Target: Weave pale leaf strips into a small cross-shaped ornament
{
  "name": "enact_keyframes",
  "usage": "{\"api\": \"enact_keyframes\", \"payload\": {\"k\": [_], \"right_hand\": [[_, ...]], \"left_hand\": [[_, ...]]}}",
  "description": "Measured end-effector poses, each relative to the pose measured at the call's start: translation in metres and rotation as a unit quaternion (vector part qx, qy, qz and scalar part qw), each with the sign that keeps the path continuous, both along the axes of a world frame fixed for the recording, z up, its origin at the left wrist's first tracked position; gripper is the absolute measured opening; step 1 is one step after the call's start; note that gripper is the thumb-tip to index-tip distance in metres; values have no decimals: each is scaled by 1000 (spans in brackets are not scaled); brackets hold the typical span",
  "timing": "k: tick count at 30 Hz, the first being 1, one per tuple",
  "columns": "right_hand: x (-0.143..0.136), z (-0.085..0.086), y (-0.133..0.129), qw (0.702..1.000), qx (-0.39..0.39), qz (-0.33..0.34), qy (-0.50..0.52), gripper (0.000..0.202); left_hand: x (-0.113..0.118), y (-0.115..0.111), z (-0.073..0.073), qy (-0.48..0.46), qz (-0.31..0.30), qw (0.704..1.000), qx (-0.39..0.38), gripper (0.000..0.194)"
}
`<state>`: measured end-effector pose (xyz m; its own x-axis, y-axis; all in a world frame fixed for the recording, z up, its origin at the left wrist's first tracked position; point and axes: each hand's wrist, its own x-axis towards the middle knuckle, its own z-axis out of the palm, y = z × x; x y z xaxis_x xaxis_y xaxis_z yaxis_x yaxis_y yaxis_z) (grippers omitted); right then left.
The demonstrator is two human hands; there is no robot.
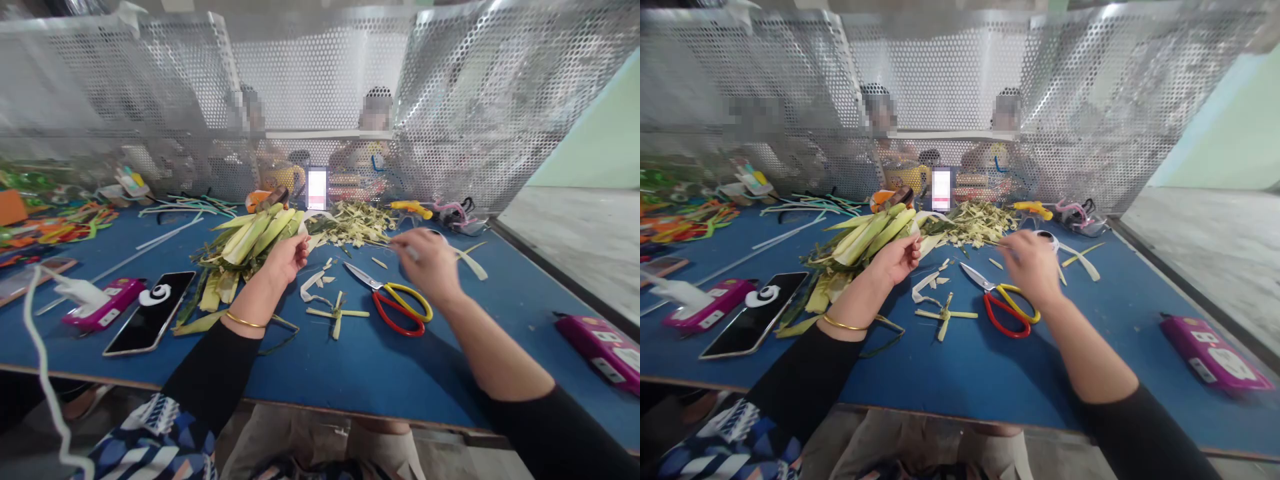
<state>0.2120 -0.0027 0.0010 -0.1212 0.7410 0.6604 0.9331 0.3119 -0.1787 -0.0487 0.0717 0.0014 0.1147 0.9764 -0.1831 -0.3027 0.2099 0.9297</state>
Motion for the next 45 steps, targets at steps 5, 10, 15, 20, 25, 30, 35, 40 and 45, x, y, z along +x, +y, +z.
{"api": "enact_keyframes", "payload": {"k": [5,10,15,20,25,30,35,40,45], "right_hand": [[-82,-17,18,957,-164,212,-112,21],[-120,-22,53,943,-236,190,-137,11],[-122,-20,57,958,-223,150,-97,11],[-73,-7,50,982,-171,-77,-18,23],[-26,2,33,967,-41,-227,-110,28],[-49,-3,14,995,-31,-69,63,31],[-87,-20,13,892,-198,121,388,33],[-86,-25,16,737,-252,152,609,34],[-67,-20,21,719,-211,123,651,30]], "left_hand": [[0,-2,8,-48,60,996,-55,19],[1,-5,7,-45,50,996,-66,19],[0,-4,7,-45,38,996,-62,9],[1,-5,10,-38,95,992,-72,7],[8,-12,6,-8,35,997,-75,10],[21,-22,-2,24,-56,997,-56,16],[35,-34,-11,76,-91,993,3,24],[39,-42,-13,180,-158,967,92,25],[36,-43,-11,220,-226,940,129,19]]}}
